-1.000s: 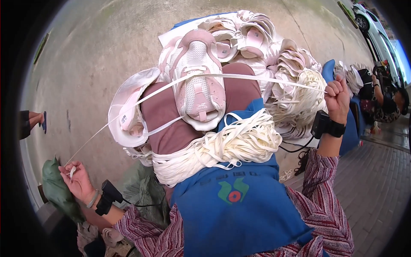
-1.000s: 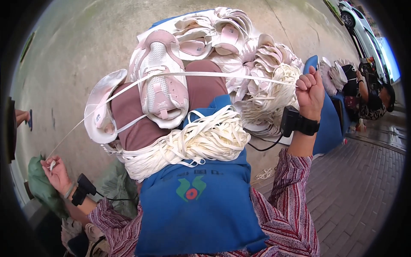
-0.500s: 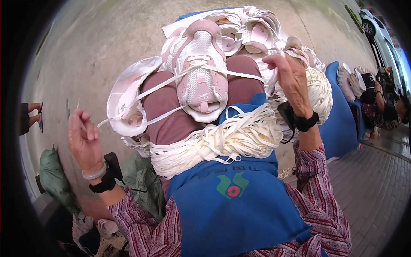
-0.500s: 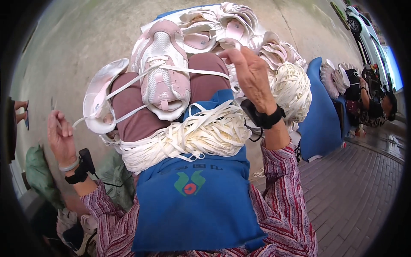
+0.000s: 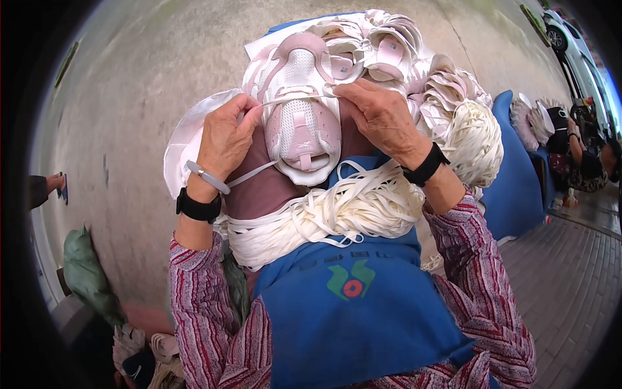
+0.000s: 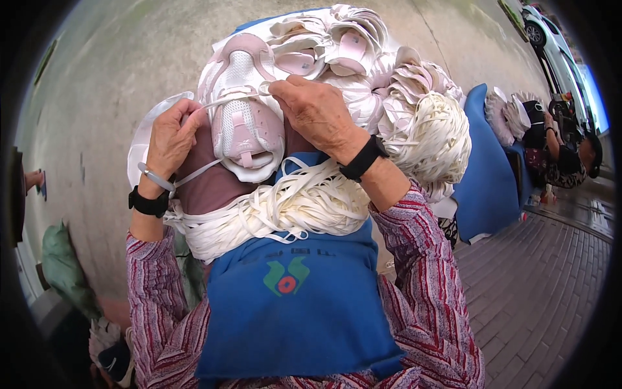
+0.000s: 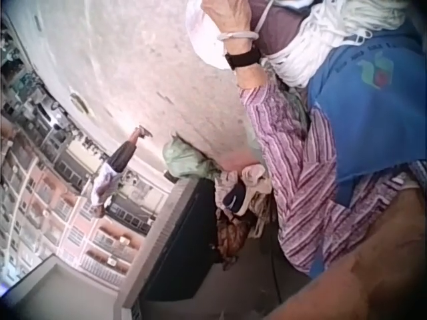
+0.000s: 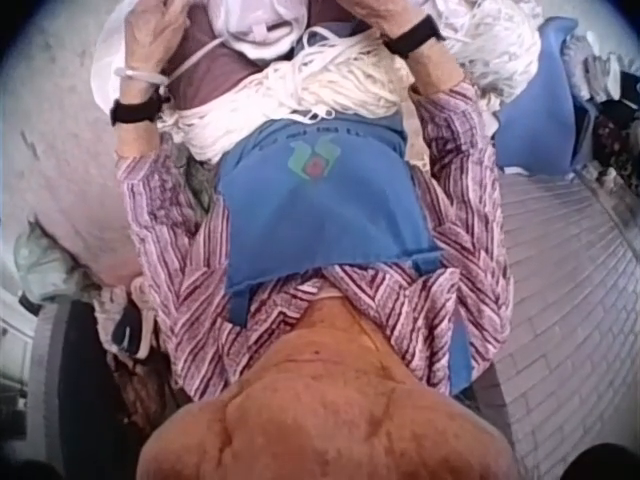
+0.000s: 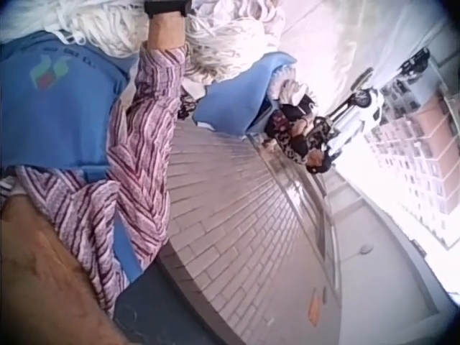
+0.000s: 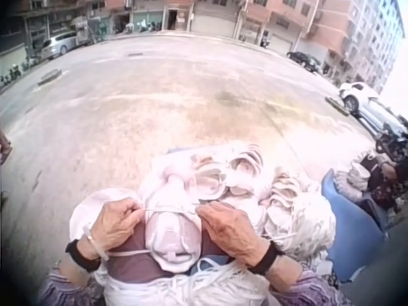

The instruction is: Lacing several pairs of pink and white sneakers.

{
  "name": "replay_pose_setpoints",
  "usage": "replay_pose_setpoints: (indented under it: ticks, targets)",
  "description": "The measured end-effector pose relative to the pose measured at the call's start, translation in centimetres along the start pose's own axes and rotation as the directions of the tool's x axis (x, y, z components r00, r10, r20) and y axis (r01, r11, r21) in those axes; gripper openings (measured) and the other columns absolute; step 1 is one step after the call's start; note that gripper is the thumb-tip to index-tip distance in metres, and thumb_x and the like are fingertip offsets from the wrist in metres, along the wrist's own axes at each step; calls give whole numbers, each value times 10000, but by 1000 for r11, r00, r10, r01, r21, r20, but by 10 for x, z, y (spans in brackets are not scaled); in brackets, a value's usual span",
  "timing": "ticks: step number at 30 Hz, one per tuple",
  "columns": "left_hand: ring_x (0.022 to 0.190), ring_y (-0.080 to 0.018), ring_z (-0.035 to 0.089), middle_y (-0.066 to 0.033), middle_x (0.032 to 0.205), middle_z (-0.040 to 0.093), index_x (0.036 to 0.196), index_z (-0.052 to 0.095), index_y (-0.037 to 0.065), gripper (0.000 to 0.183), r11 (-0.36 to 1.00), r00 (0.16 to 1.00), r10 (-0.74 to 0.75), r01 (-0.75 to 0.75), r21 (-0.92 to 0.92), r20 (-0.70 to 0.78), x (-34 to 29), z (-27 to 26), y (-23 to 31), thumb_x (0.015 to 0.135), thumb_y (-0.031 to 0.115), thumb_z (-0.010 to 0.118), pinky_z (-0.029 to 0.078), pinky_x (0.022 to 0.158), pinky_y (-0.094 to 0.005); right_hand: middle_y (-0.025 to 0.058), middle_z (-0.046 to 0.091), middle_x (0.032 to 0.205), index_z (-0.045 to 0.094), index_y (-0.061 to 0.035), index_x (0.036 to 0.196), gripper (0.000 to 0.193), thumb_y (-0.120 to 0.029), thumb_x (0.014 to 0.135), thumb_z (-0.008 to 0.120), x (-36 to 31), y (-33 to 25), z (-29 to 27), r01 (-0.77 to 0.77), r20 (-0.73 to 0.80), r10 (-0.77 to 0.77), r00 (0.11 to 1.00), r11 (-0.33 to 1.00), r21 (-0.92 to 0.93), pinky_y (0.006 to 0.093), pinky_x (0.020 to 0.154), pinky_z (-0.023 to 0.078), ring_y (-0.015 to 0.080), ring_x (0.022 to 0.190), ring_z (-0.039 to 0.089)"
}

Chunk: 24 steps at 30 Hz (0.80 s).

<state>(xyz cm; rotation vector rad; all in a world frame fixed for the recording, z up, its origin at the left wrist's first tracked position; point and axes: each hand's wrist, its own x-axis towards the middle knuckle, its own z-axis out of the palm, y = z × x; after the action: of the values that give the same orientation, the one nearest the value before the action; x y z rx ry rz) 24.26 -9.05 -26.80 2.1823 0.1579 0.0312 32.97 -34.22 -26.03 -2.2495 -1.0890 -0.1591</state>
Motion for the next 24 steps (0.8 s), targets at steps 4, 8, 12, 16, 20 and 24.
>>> replay_pose_setpoints:
  ticks: [4, 8, 12, 16, 20, 24]
  targets:
    - [630, -146, 562, -73, 699, 612, 878, 605, -23, 234, 959, 991, 132, -136, 251, 33, 7, 4, -8, 919, 205, 578, 454, 612, -285, 84, 623, 823, 652, -107, 962, 128, -159, 855, 604, -3, 27, 2, 61, 84, -57, 995, 997, -51, 384, 633, 501, 300, 744, 632]
    - [710, -154, 588, -84, 756, 642, 943, 627, -21, 267, 993, 1000, 8, -10, 115, 15, 2, 1, -1, 930, 237, 564, 467, 679, -290, 86, 620, 857, 666, -103, 973, 141, -148, 848, 616, -12, 27, -4, 13, 45, -10, 999, 998, -68, 362, 639, 512, 278, 748, 635]
    - [825, -124, 615, -51, 867, 670, 1119, 572, -12, 267, 995, 966, 59, -76, -58, -253, -11, 3, 1, 984, 206, 497, 483, 780, -265, 92, 614, 859, 669, -90, 966, 141, -127, 838, 623, -10, 14, -19, -3, -142, -2, 990, 1000, -30, 338, 658, 521, 265, 750, 636]
    - [715, -125, 613, -64, 861, 694, 1136, 538, 1, 220, 989, 931, 105, -134, -61, -350, -33, 10, 11, 978, 145, 489, 486, 672, -251, 93, 603, 833, 625, -80, 966, 139, -93, 832, 592, -22, 0, -27, 46, 197, -59, 979, 997, 68, 371, 629, 502, 293, 729, 618]
    - [689, -117, 594, -39, 798, 668, 1013, 592, 11, 168, 982, 988, 3, -32, -185, -154, -34, 22, 3, 959, 157, 529, 477, 657, -249, 95, 594, 805, 601, -81, 974, 148, -125, 833, 589, -38, 9, -27, -22, 333, 43, 942, 998, -66, 393, 641, 492, 307, 729, 610]
    - [674, -167, 619, -99, 715, 642, 923, 637, -4, 240, 964, 966, -258, 259, -55, 29, -25, 10, 13, 921, 228, 576, 479, 641, -283, 123, 588, 911, 604, -78, 978, 216, -189, 800, 657, -36, -5, -42, -102, 336, 150, 930, 982, -158, 418, 689, 484, 316, 813, 607]
